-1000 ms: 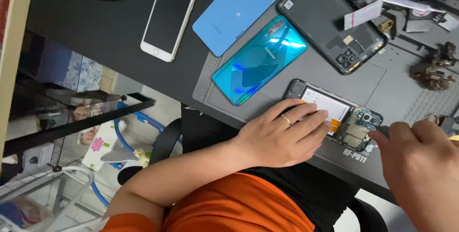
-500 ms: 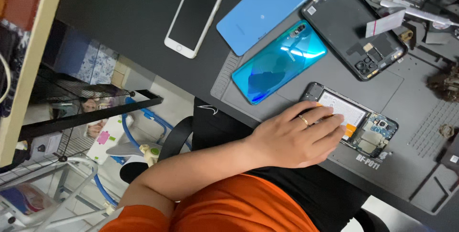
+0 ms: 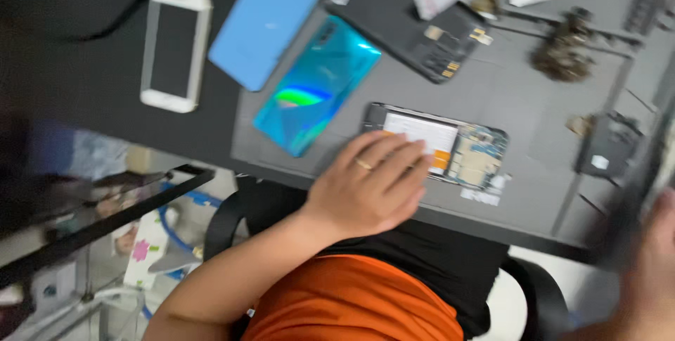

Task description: The person uses a screwdriver to remove screws from a disassembled smartphone placed on a work mat. They then use their fingers to lift and remove a small internal component from the device's chassis.

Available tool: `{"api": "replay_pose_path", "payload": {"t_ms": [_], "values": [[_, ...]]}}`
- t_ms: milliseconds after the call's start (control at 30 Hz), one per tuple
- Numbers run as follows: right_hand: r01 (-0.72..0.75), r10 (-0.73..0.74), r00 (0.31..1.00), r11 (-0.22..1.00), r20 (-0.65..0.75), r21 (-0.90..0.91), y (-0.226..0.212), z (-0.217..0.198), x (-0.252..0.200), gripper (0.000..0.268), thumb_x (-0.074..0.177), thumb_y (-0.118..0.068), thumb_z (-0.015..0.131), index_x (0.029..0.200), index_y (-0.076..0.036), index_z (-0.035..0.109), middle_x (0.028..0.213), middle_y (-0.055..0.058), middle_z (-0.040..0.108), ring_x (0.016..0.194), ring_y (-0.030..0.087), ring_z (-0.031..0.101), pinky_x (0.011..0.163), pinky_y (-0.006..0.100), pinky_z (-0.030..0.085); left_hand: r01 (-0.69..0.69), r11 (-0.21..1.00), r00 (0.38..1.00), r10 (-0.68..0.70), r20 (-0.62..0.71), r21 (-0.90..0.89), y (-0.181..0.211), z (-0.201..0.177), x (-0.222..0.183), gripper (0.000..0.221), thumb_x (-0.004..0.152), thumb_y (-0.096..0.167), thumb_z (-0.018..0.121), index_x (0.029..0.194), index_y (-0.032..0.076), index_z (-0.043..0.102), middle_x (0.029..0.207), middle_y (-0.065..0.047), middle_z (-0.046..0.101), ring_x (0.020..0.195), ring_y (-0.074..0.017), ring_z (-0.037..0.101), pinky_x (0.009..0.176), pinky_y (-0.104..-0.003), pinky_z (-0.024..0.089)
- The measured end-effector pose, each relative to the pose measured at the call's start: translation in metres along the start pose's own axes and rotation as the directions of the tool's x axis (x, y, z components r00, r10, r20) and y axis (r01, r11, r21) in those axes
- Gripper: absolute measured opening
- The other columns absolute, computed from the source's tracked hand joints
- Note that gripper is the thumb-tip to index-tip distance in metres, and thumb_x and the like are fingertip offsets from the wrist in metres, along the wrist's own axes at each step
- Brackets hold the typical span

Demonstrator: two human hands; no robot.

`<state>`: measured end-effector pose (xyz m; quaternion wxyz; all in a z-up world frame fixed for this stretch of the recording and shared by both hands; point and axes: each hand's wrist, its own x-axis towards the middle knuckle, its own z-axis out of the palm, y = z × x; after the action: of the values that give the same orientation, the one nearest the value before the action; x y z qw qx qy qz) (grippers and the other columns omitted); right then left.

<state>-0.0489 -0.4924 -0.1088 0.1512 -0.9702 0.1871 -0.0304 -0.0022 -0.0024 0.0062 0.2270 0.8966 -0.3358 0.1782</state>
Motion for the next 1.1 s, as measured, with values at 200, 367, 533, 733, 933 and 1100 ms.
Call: {"api": "replay_pose_path", "payload": {"t_ms": [200,367,533,733,933,1100], "values": [[0.2,-0.187,0.969,0.977,-0.161,0.07,-0.155,-0.076,-0.03,0.032,0.122,0.007,0.082,0.151,0.006,0.067,0.135,0.019,0.072,0.082,0.026,0.063,0.076,0.038,0.05,-0.044,0.999,0.997,0.042,0.066,0.017,-0.001,0.001,0.004,0.031,0.107,0.026,0.064,0.128,0.007,0.075,0.132,-0.011,0.072,0.122,-0.0297,0.069,0.108,-0.046,0.055],[0.283,-0.271,0.949,0.957,-0.159,0.063,-0.17,-0.079,-0.029,0.034,0.115,0.012,0.082,0.147,0.008,0.073,0.128,0.02,0.07,0.072,0.024,0.062,0.078,0.038,0.052,-0.056,0.995,0.995,0.049,0.092,0.077,-0.002,0.005,0.0,0.031,0.107,0.029,0.063,0.127,0.011,0.078,0.132,-0.009,0.074,0.121,-0.0274,0.07,0.106,-0.045,0.057],[0.355,-0.352,0.935,0.928,-0.042,0.117,-0.175,-0.093,-0.025,0.032,0.123,0.008,0.084,0.152,0.014,0.073,0.141,0.029,0.058,0.08,0.027,0.059,0.086,0.042,0.053,-0.038,0.993,0.997,0.029,0.075,0.114,-0.002,0.006,-0.001,0.031,0.105,0.029,0.063,0.124,0.013,0.081,0.13,-0.008,0.075,0.117,-0.0268,0.072,0.105,-0.044,0.056],[0.372,-0.446,0.85,0.885,0.281,0.28,-0.166,-0.099,0.019,0.092,0.093,0.0,0.093,0.176,0.013,0.056,0.124,0.026,0.046,0.074,0.023,0.043,0.064,0.037,0.043,-0.035,0.995,0.998,0.03,0.056,0.095,-0.003,0.007,0.0,0.03,0.105,0.027,0.061,0.121,0.013,0.083,0.13,-0.008,0.075,0.115,-0.027,0.073,0.102,-0.044,0.058],[0.221,-0.379,0.8,0.907,0.466,0.358,-0.134,-0.076,0.049,0.104,0.078,0.003,0.09,0.175,-0.002,0.052,0.105,0.018,0.046,0.06,0.019,0.03,0.053,0.031,0.029,-0.029,0.996,0.997,0.023,0.069,0.089,-0.002,0.004,0.0,0.029,0.104,0.026,0.066,0.125,0.011,0.08,0.13,-0.009,0.075,0.118,-0.0275,0.073,0.103,-0.045,0.061],[0.144,-0.34,0.793,0.911,0.505,0.386,-0.111,-0.055,0.048,0.104,0.08,0.007,0.081,0.177,0.0,0.045,0.115,0.022,0.052,0.078,0.025,0.043,0.061,0.037,0.037,-0.012,0.995,0.997,0.005,0.076,0.098,-0.002,0.004,0.0,0.028,0.103,0.027,0.069,0.125,0.013,0.08,0.133,-0.007,0.074,0.121,-0.0263,0.072,0.106,-0.045,0.06]]}}
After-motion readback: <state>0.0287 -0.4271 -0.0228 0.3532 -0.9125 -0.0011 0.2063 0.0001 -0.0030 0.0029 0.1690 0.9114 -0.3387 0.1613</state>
